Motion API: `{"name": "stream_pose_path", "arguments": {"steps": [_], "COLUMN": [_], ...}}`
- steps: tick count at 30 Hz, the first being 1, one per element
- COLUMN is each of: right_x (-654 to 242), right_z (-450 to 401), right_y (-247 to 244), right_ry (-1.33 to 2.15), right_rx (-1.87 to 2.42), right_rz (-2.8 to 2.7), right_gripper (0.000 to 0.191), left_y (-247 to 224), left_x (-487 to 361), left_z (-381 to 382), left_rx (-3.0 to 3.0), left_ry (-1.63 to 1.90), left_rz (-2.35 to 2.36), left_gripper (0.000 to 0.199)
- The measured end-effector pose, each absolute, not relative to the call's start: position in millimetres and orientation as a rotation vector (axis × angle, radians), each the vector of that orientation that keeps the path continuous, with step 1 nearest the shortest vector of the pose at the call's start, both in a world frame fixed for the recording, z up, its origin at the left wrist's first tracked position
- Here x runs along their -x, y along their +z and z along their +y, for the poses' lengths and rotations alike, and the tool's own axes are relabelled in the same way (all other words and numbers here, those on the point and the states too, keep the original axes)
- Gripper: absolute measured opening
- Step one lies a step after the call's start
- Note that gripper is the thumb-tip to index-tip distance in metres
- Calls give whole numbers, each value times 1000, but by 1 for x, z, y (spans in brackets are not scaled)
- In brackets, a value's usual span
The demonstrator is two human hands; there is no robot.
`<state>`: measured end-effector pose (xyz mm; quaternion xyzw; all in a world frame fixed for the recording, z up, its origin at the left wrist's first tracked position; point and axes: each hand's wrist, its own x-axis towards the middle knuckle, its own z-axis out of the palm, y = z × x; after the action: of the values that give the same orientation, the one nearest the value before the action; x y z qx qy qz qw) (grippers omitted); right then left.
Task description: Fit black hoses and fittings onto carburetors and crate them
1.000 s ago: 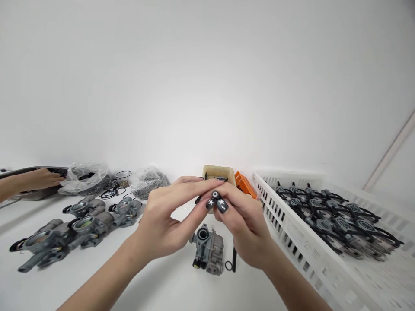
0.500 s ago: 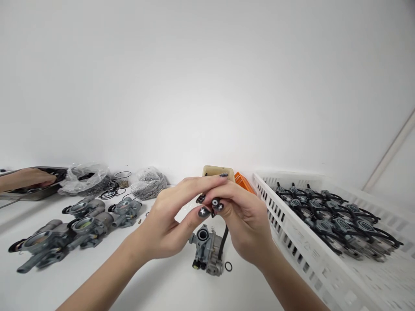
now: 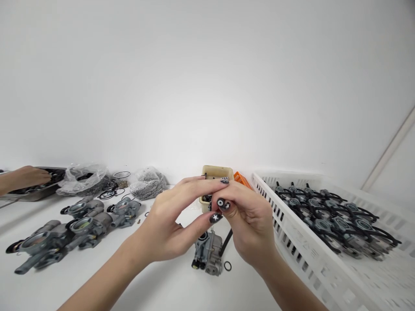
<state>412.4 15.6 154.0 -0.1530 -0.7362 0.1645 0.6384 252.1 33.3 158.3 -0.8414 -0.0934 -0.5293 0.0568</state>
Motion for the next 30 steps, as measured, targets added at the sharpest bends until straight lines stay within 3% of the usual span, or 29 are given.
{"name": "stream_pose_path", "arguments": {"steps": [10, 20, 25, 30], "right_x": [-418, -421, -417, -416], "right_z": [21, 29, 30, 27], "right_y": [157, 154, 154, 156], "right_ry": [650, 747, 1018, 1075], "right_rx": [299, 258, 197, 244], "right_rz": [-1752, -1820, -1711, -1625], "right_gripper": [19, 19, 8, 5], "left_y": [157, 157, 154, 155], "left_x": [-251, -250, -249, -250], "left_z": [38, 36, 37, 36], "left_rx": [2530, 2602, 2641, 2514], "left_ry": [-1714, -1869, -1948, -1860], "left_rz": [-238, -340, -388, -335], "left_gripper": [48, 29, 18, 19]}}
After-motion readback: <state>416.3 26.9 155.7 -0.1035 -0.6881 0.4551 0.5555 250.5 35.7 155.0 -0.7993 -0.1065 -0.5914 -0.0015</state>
